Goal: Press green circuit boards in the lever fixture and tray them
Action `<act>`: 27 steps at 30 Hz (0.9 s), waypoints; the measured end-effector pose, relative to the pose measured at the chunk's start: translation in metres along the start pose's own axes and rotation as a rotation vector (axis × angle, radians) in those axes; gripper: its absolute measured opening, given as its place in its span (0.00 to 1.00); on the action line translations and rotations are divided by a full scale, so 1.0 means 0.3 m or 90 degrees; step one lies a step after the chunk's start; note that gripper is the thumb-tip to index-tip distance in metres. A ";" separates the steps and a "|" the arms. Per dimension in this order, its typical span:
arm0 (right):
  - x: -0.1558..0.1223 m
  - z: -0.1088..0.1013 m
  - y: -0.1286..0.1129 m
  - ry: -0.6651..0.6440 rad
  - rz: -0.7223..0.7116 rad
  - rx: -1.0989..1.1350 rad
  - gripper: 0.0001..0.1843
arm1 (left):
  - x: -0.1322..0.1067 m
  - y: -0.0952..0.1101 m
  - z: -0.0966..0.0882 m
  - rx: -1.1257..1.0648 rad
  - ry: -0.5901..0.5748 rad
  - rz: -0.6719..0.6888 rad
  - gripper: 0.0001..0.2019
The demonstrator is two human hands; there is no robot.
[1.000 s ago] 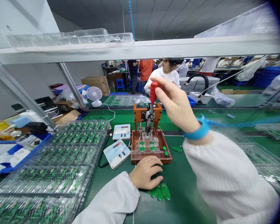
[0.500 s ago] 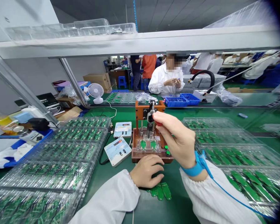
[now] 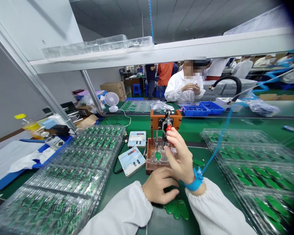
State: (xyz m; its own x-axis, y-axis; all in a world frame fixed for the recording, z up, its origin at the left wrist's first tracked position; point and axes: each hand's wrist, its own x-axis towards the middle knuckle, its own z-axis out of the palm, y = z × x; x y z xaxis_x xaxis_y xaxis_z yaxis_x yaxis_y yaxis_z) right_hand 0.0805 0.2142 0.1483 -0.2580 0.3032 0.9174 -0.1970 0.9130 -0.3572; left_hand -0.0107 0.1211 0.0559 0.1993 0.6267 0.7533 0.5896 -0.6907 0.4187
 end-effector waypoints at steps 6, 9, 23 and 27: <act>-0.007 0.009 0.008 -0.010 -0.012 -0.001 0.34 | 0.036 -0.017 -0.192 0.056 0.186 -0.129 0.10; -0.001 0.001 0.001 -0.020 -0.013 -0.002 0.34 | 0.059 -0.131 -0.328 0.142 0.127 -0.361 0.13; 0.010 -0.011 -0.008 -0.031 -0.016 -0.020 0.33 | 0.092 -0.365 -0.514 0.369 -0.583 -0.590 0.60; 0.016 -0.012 -0.013 -0.030 -0.019 -0.015 0.33 | 0.094 -0.374 -0.502 0.367 -0.592 -0.607 0.61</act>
State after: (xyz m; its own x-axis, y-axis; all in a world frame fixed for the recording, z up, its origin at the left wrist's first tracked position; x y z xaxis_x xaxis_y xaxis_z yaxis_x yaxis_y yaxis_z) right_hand 0.0833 0.2131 0.1546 -0.2967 0.2628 0.9181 -0.1825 0.9280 -0.3247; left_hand -0.1892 0.1621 0.1065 -0.1466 0.9137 -0.3789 0.9679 0.2116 0.1358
